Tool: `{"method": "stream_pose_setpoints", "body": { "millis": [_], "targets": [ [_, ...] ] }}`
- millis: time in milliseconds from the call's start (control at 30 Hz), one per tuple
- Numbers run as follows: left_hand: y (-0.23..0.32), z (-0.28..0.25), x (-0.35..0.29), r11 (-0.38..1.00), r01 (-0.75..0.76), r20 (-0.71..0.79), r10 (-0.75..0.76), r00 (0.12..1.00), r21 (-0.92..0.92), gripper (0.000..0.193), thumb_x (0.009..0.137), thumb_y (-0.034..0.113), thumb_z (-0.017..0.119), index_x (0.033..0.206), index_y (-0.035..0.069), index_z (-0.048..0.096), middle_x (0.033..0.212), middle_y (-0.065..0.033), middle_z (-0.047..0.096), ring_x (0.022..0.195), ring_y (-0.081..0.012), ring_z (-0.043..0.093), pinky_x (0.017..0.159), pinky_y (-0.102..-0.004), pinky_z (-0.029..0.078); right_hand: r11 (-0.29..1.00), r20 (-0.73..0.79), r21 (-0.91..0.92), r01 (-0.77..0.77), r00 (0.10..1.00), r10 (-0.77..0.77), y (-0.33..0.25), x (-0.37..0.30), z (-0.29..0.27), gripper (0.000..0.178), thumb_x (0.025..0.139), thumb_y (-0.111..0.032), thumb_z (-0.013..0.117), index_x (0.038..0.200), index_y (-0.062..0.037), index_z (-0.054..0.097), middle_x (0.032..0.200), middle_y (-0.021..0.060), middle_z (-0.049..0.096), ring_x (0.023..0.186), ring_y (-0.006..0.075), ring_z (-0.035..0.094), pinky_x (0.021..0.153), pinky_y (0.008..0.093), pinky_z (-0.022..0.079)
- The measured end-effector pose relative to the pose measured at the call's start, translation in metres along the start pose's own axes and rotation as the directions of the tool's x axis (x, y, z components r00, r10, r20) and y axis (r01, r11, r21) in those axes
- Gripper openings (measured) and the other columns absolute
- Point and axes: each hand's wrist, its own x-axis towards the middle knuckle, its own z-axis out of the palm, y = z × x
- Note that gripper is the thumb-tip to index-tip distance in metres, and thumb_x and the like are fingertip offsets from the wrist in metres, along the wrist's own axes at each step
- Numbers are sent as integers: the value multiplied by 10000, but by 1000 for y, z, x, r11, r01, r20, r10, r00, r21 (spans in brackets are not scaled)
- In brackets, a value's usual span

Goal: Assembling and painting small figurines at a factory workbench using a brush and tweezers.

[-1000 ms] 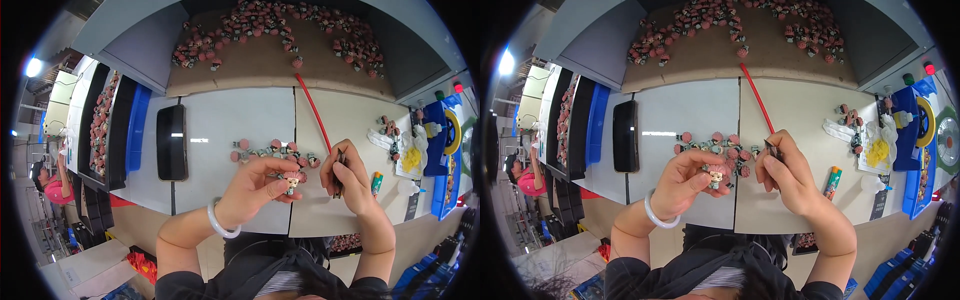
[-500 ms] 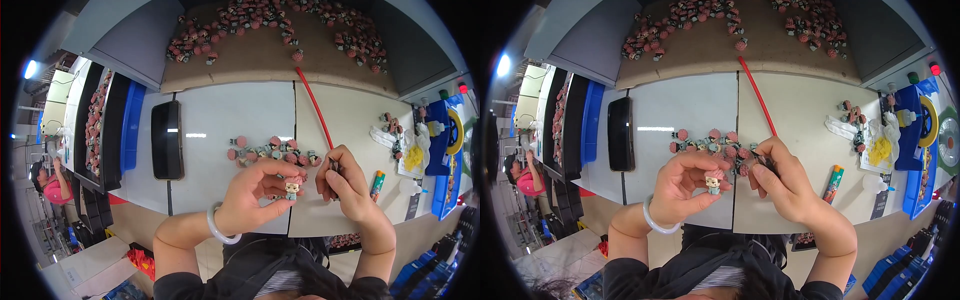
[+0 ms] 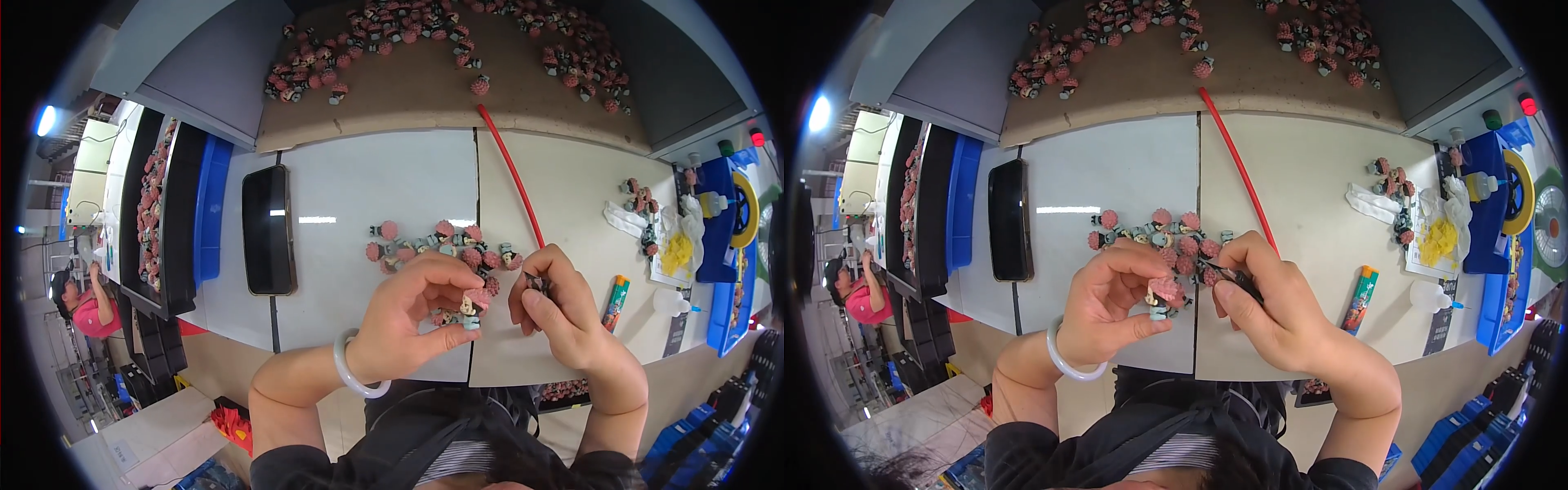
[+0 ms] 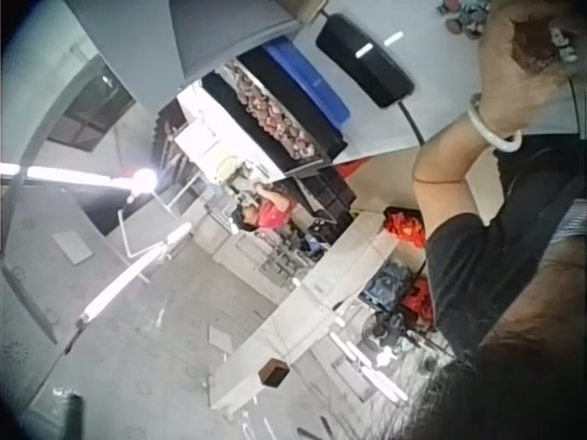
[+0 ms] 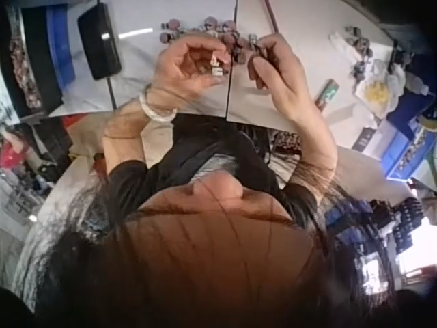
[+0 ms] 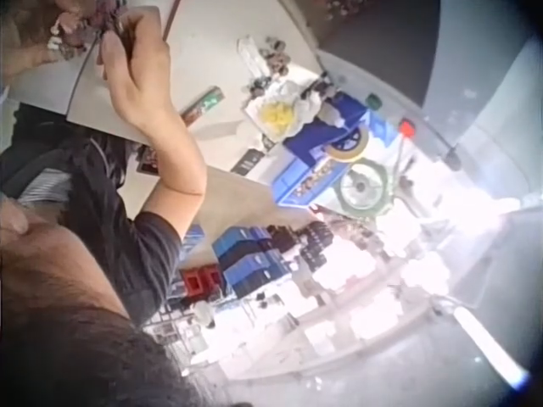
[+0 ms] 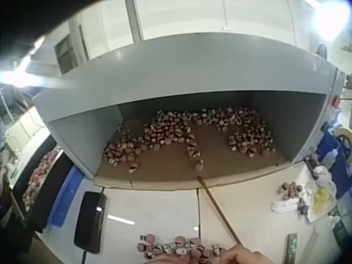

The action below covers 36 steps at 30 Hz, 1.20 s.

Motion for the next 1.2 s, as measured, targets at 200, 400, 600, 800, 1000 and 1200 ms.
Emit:
{"method": "stream_pose_setpoints", "body": {
  "millis": [200,400,600,800,1000,1200],
  "targets": [
    [1,3,1,986,73,-6,-74,997,-148,431,693,-30,660,1051,53,435,1044,-112,503,1021,-220,517,842,-391,464,999,4,-25,35,999,-35,-1,-1,0,117,868,-118,404,900,-14,363,678,64,522,555,71,443,509,200,367],
    [2,4,1,976,100,5,-101,995,-194,428,700,-9,674,1046,52,431,1025,-116,521,1044,-232,517,845,-407,463,995,23,-56,82,996,-80,4,-1,-1,112,865,-104,409,892,-9,358,668,65,521,555,77,444,514,211,376],
    [-2,4,-1,974,85,-1,-87,996,-211,436,702,13,691,1048,53,429,1060,-146,543,1045,-241,525,851,-408,460,987,35,-96,126,992,-123,6,0,-1,121,871,-106,420,892,-4,360,661,68,525,557,83,448,518,216,376],
    [3,3,0,973,127,13,-126,992,-191,442,715,37,691,1074,38,433,1086,-147,537,1042,-235,524,852,-406,459,961,1,-188,204,978,-208,9,-1,0,107,865,-67,447,911,7,385,662,71,537,565,99,477,527,230,396],
    [4,2,1,975,147,50,-140,989,-165,461,817,128,597,1215,2,403,1124,-119,503,1045,-243,520,861,-410,453,814,-22,-462,353,913,-408,7,5,-1,93,819,-3,518,900,5,475,668,99,545,550,177,525,507,263,413],
    [4,3,3,929,232,20,-236,971,-290,471,897,258,471,1265,-14,360,1178,-140,486,1049,-265,532,893,-375,436,764,11,-529,369,904,-428,9,4,0,145,785,10,552,924,-2,514,689,121,554,539,247,526,498,286,417]
  ]
}}
